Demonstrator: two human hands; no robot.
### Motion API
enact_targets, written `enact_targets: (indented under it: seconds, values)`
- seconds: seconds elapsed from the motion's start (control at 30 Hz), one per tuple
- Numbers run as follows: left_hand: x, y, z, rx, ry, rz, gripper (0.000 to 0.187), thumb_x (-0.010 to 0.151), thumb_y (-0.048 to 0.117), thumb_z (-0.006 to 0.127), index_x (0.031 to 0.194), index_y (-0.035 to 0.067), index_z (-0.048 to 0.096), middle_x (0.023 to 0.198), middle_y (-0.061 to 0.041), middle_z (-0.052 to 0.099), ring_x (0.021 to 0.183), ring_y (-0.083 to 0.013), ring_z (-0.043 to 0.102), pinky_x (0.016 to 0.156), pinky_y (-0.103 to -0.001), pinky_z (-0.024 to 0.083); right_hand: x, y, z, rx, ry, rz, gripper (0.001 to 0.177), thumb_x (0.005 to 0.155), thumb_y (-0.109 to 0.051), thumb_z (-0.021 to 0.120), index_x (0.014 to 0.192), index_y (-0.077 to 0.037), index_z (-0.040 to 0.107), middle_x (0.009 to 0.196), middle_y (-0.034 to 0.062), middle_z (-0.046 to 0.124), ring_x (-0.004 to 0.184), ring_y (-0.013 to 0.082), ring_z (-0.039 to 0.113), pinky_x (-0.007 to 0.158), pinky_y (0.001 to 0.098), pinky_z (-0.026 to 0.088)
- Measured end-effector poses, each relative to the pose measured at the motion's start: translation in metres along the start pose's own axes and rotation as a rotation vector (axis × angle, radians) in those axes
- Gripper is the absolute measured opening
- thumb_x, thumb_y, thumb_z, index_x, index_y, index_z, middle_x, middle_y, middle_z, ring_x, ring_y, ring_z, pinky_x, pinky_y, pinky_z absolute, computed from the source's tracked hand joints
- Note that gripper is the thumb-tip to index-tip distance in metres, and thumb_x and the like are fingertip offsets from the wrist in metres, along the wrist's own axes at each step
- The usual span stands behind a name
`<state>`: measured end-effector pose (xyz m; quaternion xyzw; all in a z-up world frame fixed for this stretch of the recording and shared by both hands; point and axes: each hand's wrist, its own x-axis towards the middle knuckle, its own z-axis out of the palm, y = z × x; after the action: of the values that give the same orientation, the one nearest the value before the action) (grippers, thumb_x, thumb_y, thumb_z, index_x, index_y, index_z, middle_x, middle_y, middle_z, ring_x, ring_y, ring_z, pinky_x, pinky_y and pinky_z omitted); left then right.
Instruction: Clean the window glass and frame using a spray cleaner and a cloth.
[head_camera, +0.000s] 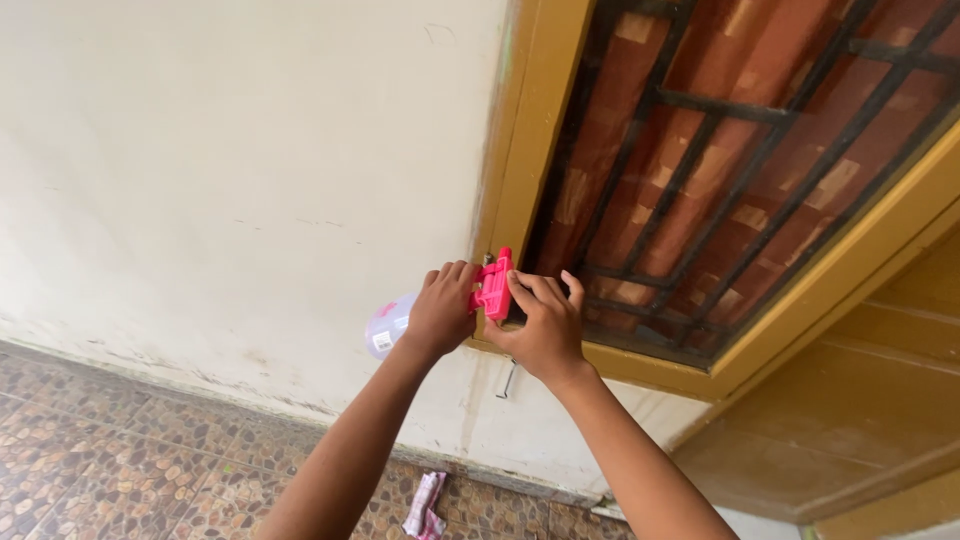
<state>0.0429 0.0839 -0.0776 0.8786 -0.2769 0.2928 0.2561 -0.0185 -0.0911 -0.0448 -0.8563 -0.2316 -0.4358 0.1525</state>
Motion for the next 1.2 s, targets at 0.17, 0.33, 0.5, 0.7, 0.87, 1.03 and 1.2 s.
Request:
enact_targets:
  seconds: [0.17,0.33,0.5,0.7,0.87,1.03,1.2]
  values:
    - [-0.009,-0.004,0.014,0.000,-0.001,0.005,0.054,0.071,0.002,0.070,0.122,0.006,0.054,0.112,-0.011,0.060,0.110,-0.0308,0.057,0.092,-0.042,0.043,-0.009,0.003,0.012,-0.002,-0.023,0.019,0.058,0.071,-0.034,0.086,0.118,-0.002,0.074,0.116,0.0062,0.071,0.106,0.0216,0.065,0.113,0.0520,0.031]
    - [-0.020,-0.011,0.025,-0.002,-0.093,-0.087,0.048,0.075,0.003,0.070,0.121,0.007,0.054,0.113,-0.010,0.061,0.112,-0.0298,0.057,0.093,-0.041,0.043,-0.018,0.003,0.027,0.005,-0.053,0.024,0.058,0.070,-0.034,0.086,0.116,-0.002,0.073,0.115,0.0059,0.070,0.107,0.0223,0.066,0.113,0.0520,0.030]
    - [-0.041,-0.018,0.035,-0.098,-0.026,-0.060,0.059,0.066,0.000,0.070,0.123,0.005,0.053,0.110,-0.012,0.060,0.107,-0.0317,0.056,0.090,-0.042,0.042,-0.036,-0.003,0.038,0.051,-0.138,0.082,0.062,0.067,-0.032,0.086,0.119,-0.001,0.072,0.114,0.0058,0.069,0.104,0.0222,0.065,0.114,0.0516,0.029]
    - [-0.082,-0.031,0.066,-0.058,-0.222,-0.200,0.048,0.074,0.000,0.067,0.120,0.009,0.055,0.112,-0.008,0.062,0.112,-0.0293,0.058,0.093,-0.042,0.043,-0.076,-0.006,0.062,0.104,-0.172,0.151,0.062,0.068,-0.032,0.086,0.121,-0.002,0.072,0.113,0.0041,0.068,0.107,0.0217,0.065,0.116,0.0498,0.029]
    - [-0.110,-0.037,0.086,-0.122,-0.137,-0.159,0.053,0.072,0.000,0.067,0.123,0.005,0.054,0.110,-0.011,0.061,0.107,-0.0320,0.058,0.090,-0.044,0.042,-0.101,-0.009,0.075,0.111,-0.257,0.200,0.064,0.068,-0.032,0.086,0.123,-0.003,0.072,0.114,0.0041,0.069,0.107,0.0212,0.064,0.115,0.0508,0.028]
    - [-0.144,-0.036,0.107,-0.080,-0.334,-0.342,0.041,0.078,0.002,0.066,0.117,0.009,0.056,0.112,-0.008,0.062,0.110,-0.0294,0.059,0.092,-0.043,0.042,-0.141,-0.010,0.094,0.153,-0.301,0.237,0.063,0.069,-0.032,0.086,0.124,-0.004,0.072,0.118,0.0033,0.069,0.111,0.0175,0.064,0.116,0.0526,0.027]
    - [-0.170,-0.044,0.133,-0.186,-0.214,-0.238,0.054,0.073,0.000,0.065,0.125,0.004,0.055,0.118,-0.012,0.062,0.112,-0.0333,0.058,0.093,-0.044,0.043,-0.164,-0.008,0.104,0.164,-0.377,0.308,0.067,0.068,-0.034,0.086,0.126,-0.003,0.071,0.120,0.0035,0.069,0.112,0.0173,0.063,0.116,0.0516,0.026]
